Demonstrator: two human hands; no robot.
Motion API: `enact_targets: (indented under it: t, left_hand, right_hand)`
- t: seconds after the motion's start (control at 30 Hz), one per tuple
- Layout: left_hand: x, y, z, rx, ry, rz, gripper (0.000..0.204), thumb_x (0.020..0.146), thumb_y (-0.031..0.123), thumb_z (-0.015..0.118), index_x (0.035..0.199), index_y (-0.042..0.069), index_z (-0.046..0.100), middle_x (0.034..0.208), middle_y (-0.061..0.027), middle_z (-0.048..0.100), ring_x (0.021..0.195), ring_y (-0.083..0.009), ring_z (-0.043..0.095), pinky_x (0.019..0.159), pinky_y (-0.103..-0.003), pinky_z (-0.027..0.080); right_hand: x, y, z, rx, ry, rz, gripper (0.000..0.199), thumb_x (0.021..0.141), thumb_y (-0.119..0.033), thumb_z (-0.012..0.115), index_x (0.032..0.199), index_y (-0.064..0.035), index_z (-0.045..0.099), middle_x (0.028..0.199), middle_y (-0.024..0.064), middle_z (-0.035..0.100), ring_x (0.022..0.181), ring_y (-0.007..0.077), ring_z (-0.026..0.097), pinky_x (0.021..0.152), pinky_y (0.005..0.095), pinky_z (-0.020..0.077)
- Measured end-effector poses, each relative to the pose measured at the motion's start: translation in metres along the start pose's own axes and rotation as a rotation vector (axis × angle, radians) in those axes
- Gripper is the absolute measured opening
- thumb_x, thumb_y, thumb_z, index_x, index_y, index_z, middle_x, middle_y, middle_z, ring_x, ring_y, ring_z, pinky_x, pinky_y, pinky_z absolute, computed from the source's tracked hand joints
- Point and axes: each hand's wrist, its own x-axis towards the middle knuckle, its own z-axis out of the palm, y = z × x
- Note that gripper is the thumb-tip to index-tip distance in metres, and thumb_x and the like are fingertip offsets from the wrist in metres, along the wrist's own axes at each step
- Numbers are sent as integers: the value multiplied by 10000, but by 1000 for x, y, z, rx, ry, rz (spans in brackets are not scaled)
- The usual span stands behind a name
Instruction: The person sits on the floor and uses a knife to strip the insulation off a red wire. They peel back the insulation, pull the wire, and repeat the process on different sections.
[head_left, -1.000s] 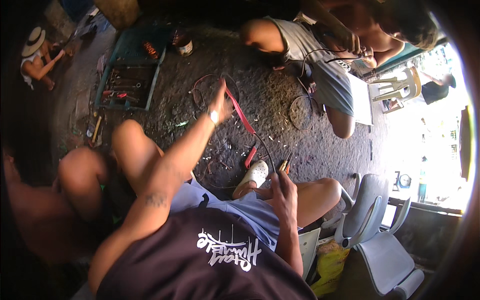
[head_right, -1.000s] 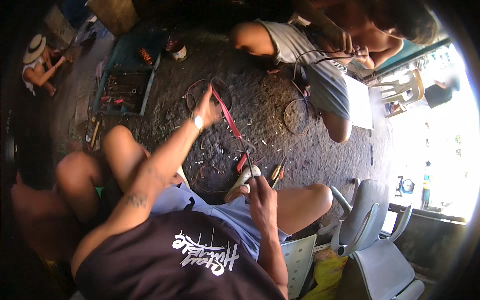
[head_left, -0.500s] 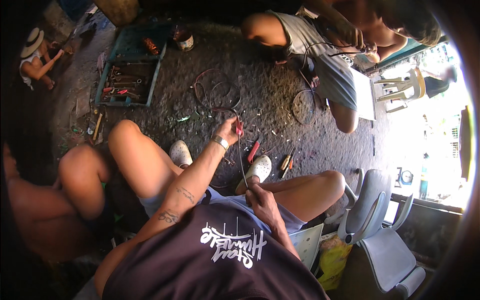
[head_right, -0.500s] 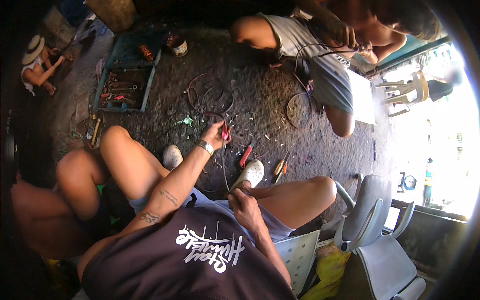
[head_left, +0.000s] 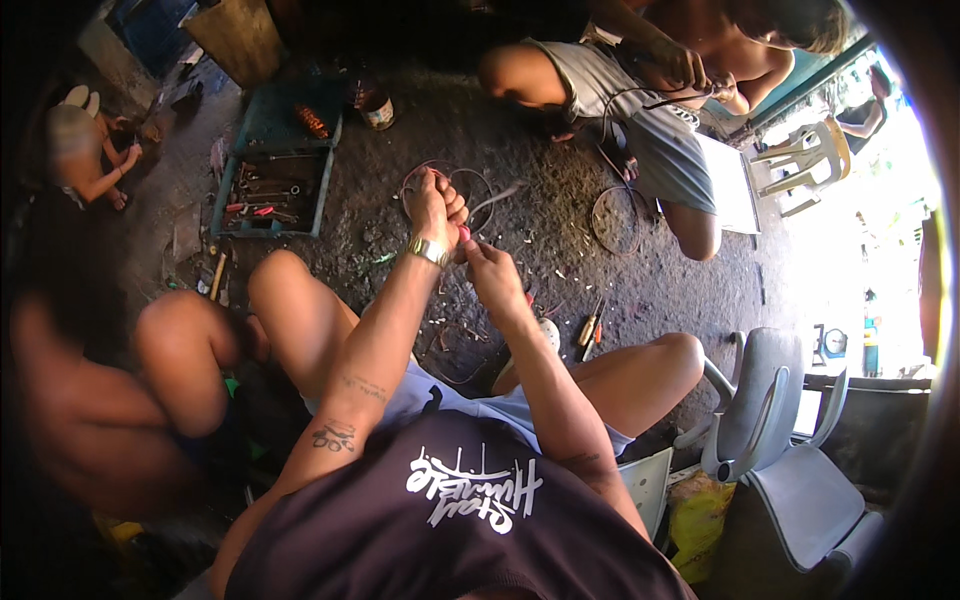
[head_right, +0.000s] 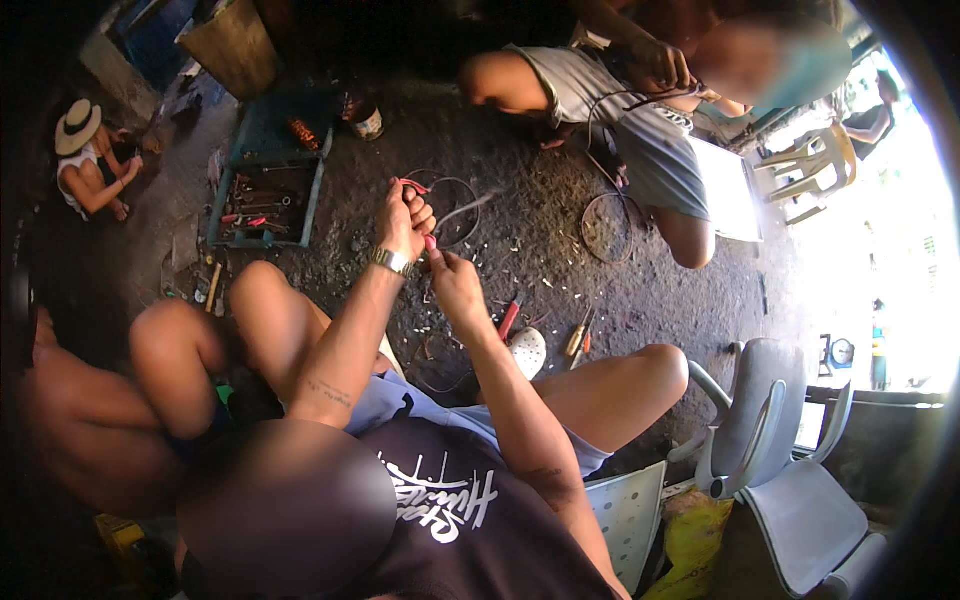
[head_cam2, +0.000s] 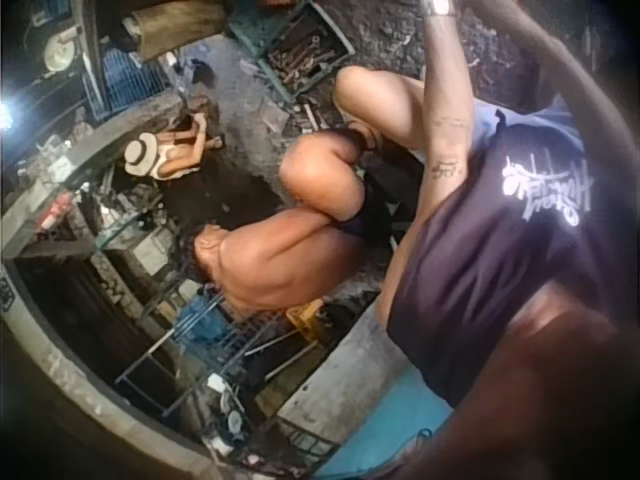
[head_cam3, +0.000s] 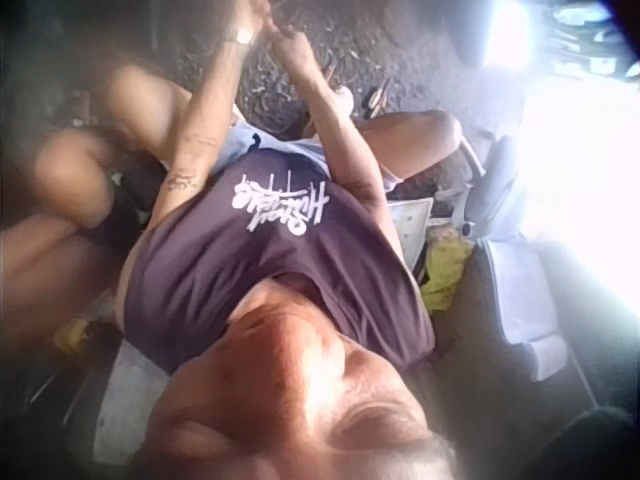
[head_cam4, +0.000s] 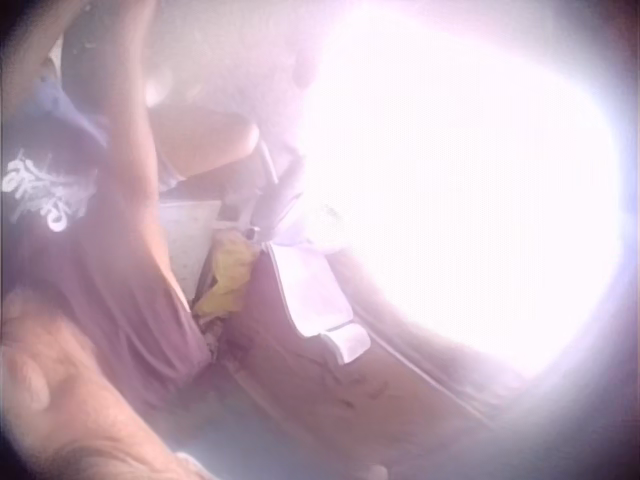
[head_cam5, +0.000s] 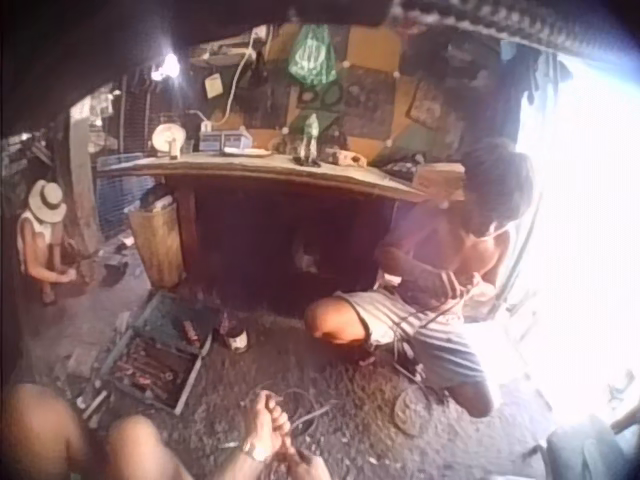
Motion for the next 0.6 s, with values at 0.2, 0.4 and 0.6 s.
enact_targets:
  t: [0.2,0.4,0.6]
  left_hand:
    - [79,30,-7,-56,287,159,501,1077,522,348,701,191,351,561,42,233,443,-117,189,434,-289,155]
    - [122,96,14,10,496,261,475,1049,544,403,766,165,360,564,21,268,430,-131,269,424,-292,188]
    - [133,139,50,109,585,329,504,1048,532,446,868,65,502,601,-54,473,420,-185,424,395,-283,302]
  right_hand:
    - [-18,-26,28,-36,185,-239,450,1050,-354,503,912,37,676,651,159,565,612,224,543,612,408,432]
    - [-99,-32,-3,-73,97,-290,396,1052,-293,511,886,38,651,613,202,580,555,310,591,568,431,440]
    - [-188,-33,-47,-91,42,-89,325,1063,-228,525,891,42,588,586,148,497,525,180,449,528,375,390]
